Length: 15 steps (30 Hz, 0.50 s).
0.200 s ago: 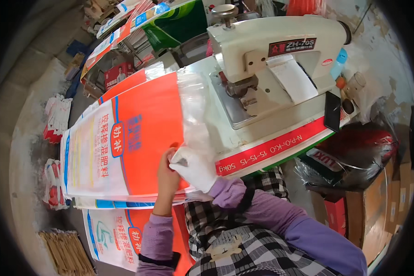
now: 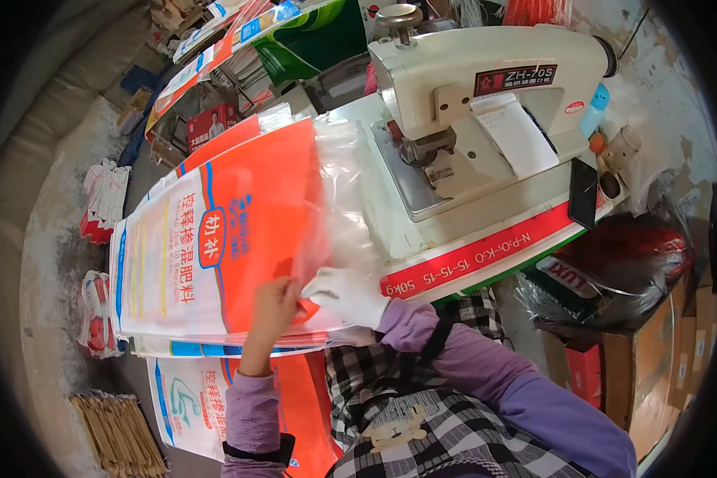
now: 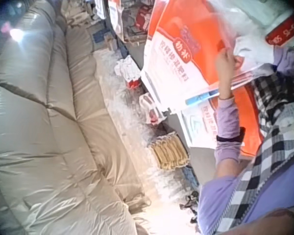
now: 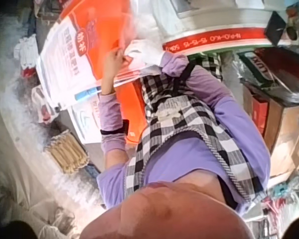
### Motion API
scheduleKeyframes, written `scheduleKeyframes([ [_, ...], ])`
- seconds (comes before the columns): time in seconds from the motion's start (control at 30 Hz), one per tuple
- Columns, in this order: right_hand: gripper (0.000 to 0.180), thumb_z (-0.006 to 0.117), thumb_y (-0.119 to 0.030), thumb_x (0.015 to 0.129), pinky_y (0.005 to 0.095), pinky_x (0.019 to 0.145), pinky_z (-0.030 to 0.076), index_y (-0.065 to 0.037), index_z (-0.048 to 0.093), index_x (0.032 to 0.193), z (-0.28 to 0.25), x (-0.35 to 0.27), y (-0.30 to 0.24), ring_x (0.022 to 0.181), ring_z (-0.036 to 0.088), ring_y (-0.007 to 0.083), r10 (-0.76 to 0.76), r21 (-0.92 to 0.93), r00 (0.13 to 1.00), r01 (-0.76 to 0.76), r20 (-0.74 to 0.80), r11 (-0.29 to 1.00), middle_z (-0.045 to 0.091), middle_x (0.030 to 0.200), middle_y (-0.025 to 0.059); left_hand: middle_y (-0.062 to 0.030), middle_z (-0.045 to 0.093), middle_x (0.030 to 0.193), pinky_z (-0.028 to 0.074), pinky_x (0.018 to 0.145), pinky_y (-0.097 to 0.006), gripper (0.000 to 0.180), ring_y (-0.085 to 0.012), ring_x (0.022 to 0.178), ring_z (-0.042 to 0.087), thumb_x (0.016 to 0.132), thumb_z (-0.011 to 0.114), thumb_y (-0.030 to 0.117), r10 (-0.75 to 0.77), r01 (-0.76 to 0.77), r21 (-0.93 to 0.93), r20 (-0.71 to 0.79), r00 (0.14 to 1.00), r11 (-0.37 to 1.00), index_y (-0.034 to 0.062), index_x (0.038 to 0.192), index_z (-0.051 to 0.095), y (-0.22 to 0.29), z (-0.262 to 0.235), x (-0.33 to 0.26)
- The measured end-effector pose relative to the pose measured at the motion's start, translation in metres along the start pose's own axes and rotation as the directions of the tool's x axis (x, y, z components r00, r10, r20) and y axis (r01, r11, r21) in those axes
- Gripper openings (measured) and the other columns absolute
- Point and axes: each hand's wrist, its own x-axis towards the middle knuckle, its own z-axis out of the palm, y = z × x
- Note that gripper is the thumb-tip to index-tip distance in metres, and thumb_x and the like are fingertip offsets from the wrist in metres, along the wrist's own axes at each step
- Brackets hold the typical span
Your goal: Sewing industrial plastic bags using a sewing machine.
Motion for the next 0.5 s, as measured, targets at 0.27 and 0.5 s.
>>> scheduleKeyframes([
  [0.27, 0.027, 0.052, -0.022, 0.089, 0.0425, 0.085, 0.046, -0.006, 0.069, 0.102, 0.002, 0.001, -0.013, 0.092, 0.059, 0.0313, -0.338, -0.343, 0.893, 0.43, 0.296, 0.835, 0.063, 0.089, 0.011, -0.0032, 0.062, 0.071, 0.048, 0.052, -0.025, 0.019, -0.0131, 0.055, 0.058, 0.095, 0.058, 0.013, 0.081, -0.058, -0.292, 0.066, 0.995, 0.955, -0.0019, 0.085, 0.063, 0.006, -0.01, -0.01],
  [0.5, 0.028, 0.063, -0.03, 0.07, 0.0384, 0.066, 0.051, -0.014, 0.054, 0.049, 0.044, 0.021, -0.069, 0.056, 0.06, 0.0233, -0.164, -0.25, 0.747, 0.408, 0.644, 0.878, 0.053, 0.05, 0.0108, -0.0124, 0.055, 0.057, 0.041, 0.049, -0.029, 0.015, -0.0189, 0.047, 0.054, 0.078, 0.07, 0.002, 0.353, -0.132, 0.473, -0.416, 0.838, 0.871, -0.0003, 0.073, 0.057, 0.034, -0.017, -0.123],
])
